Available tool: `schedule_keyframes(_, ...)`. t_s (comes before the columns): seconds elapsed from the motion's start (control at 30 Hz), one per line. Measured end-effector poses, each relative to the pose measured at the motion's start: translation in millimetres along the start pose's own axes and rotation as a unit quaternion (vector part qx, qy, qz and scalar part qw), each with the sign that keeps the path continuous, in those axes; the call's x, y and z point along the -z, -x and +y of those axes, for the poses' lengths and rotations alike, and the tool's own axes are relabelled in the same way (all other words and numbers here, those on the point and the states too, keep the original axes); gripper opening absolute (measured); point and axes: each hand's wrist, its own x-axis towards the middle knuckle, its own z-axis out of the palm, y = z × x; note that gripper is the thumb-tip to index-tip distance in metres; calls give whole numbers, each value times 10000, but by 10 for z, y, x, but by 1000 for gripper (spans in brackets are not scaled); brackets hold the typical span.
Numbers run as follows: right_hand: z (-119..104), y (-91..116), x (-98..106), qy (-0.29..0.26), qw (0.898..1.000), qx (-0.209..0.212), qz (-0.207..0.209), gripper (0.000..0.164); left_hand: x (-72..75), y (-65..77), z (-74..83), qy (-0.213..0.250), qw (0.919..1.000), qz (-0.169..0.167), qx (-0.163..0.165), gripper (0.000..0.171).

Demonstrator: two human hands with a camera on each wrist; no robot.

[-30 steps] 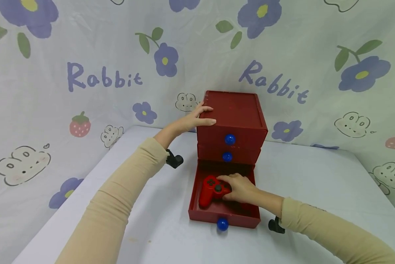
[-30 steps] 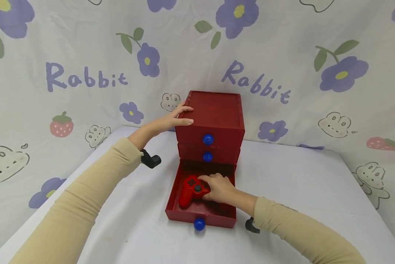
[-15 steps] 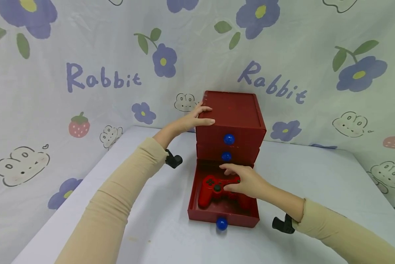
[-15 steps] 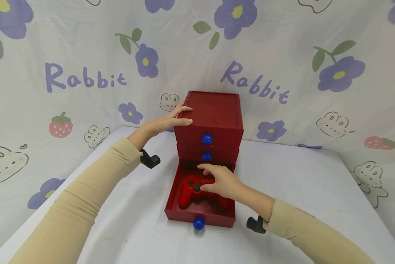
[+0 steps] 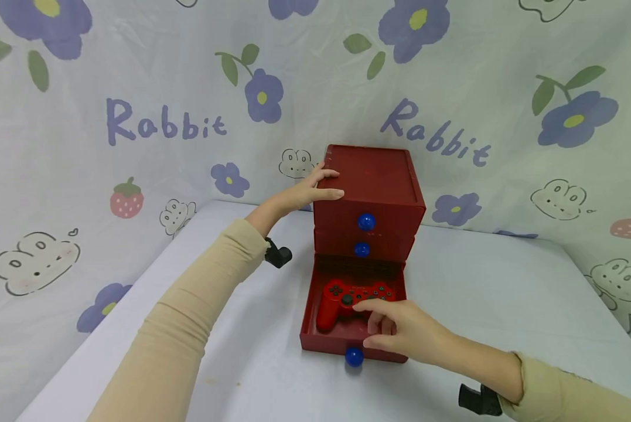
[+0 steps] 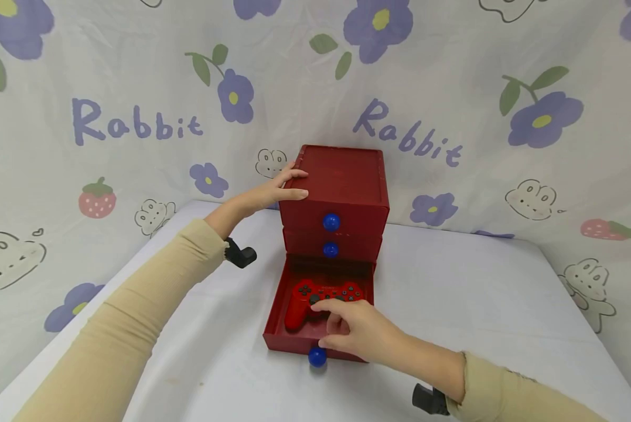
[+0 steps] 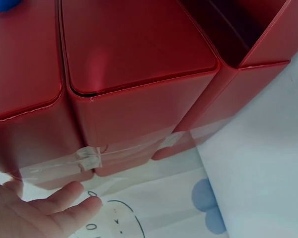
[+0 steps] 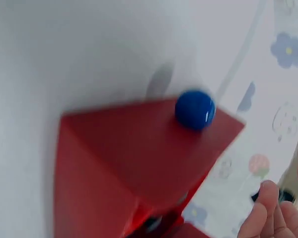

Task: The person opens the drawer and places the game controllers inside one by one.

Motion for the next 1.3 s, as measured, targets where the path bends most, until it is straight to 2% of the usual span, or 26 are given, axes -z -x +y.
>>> schedule_keyframes(0.07, -25, 49, -73, -23, 9997, -22, -235, 41, 7, -6, -12, -2, 10000, 13, 14, 62)
schedule_keyframes(0.23, -37, 134, -270, -127, 9955, -423, -837, 45, 13, 3, -17, -9, 10000, 6, 15, 62)
schedule_keyframes(0.4, 23, 158, -411, -72, 9922, -713, -1023, 50, 8, 18, 2, -31, 10000, -2, 42, 60)
schedule_keyframes(0.7, 183, 145, -522, 284, 9960, -536, -658, 49, 5, 14, 6, 5, 9999, -89, 46, 59)
schedule_keyframes(0.9, 280, 110, -658, 383, 9979, -334, -392, 38, 1, 12, 7, 20, 10000, -60, 30, 59)
schedule_keyframes(1.03, 311, 94, -722, 345, 9992, -150, -93, 29, -6, 18, 12, 13, 10000, -55, 21, 59)
schedule_keyframes(1.3, 278, 76, -721, 38, 9994, -344, 4, 24, -7, 17, 10, -6, 10000, 26, 11, 58)
